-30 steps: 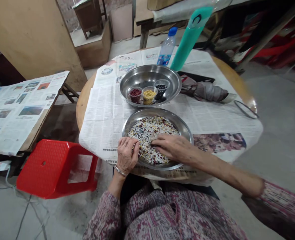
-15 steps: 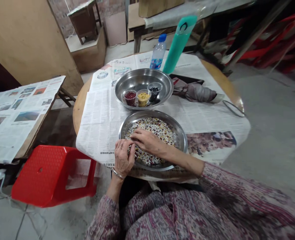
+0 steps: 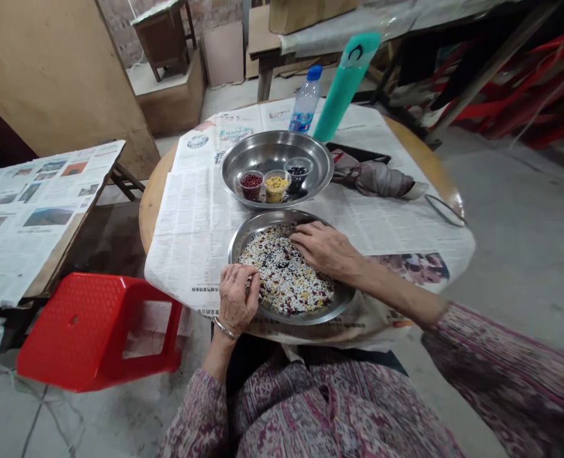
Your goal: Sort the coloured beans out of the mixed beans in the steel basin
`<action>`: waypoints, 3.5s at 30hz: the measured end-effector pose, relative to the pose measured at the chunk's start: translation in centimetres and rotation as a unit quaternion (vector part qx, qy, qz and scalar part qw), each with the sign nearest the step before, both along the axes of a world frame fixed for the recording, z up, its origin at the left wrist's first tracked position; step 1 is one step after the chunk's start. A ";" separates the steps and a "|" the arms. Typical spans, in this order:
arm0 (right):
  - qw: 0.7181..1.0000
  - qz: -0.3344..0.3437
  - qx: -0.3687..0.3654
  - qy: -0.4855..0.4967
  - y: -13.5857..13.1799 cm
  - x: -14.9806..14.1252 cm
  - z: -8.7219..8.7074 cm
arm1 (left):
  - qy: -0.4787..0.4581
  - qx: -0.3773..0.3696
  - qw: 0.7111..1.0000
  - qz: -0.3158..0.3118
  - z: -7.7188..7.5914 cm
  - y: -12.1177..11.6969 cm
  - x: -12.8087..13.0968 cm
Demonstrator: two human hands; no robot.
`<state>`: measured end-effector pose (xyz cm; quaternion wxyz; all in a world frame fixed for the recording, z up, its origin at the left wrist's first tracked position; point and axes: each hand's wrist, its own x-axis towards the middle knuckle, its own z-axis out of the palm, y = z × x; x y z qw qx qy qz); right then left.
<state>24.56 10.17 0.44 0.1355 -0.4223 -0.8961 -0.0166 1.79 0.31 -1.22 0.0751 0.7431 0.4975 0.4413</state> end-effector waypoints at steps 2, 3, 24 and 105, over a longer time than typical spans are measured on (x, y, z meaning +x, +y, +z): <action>1.000 -0.011 -0.014 0.010 -1.6 0.9 0.1 | -0.002 0.001 1.000 -0.002 0.0 0.0 0.0; 0.999 -0.012 -0.025 0.017 -2.6 1.2 0.2 | -0.002 0.002 1.000 -0.003 0.0 0.0 0.0; 0.989 -0.036 -0.028 0.139 -0.7 -2.5 0.1 | 0.004 0.000 1.000 -0.001 0.0 0.1 0.0; 0.974 0.119 -0.159 0.107 -4.3 -2.6 0.8 | -0.020 0.000 1.000 0.017 0.1 -0.1 0.0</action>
